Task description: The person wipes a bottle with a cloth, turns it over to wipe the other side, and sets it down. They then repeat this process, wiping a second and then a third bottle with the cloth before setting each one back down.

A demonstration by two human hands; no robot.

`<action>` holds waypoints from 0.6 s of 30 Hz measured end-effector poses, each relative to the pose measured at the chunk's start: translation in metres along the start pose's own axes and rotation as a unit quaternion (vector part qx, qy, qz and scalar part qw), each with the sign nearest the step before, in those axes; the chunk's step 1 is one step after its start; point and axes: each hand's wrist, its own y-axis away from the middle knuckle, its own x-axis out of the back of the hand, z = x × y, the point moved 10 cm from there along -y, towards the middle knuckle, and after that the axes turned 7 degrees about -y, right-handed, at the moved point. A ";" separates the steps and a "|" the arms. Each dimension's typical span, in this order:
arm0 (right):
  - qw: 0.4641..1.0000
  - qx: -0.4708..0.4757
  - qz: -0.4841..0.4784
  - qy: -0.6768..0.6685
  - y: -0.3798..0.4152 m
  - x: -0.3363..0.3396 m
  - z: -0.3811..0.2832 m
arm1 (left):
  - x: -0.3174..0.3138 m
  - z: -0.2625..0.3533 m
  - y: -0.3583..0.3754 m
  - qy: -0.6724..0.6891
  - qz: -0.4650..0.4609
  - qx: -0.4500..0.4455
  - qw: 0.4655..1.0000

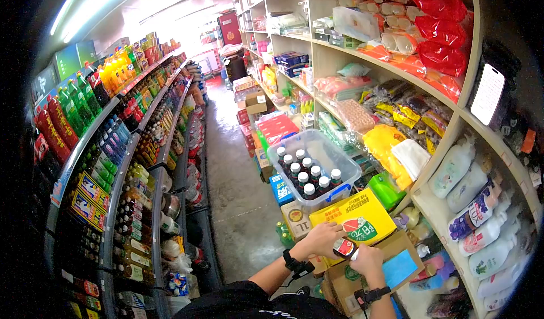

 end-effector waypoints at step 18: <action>1.000 -0.005 -0.007 0.016 -0.002 -0.008 0.005 | -0.003 -0.001 0.003 0.009 0.014 0.003 1.000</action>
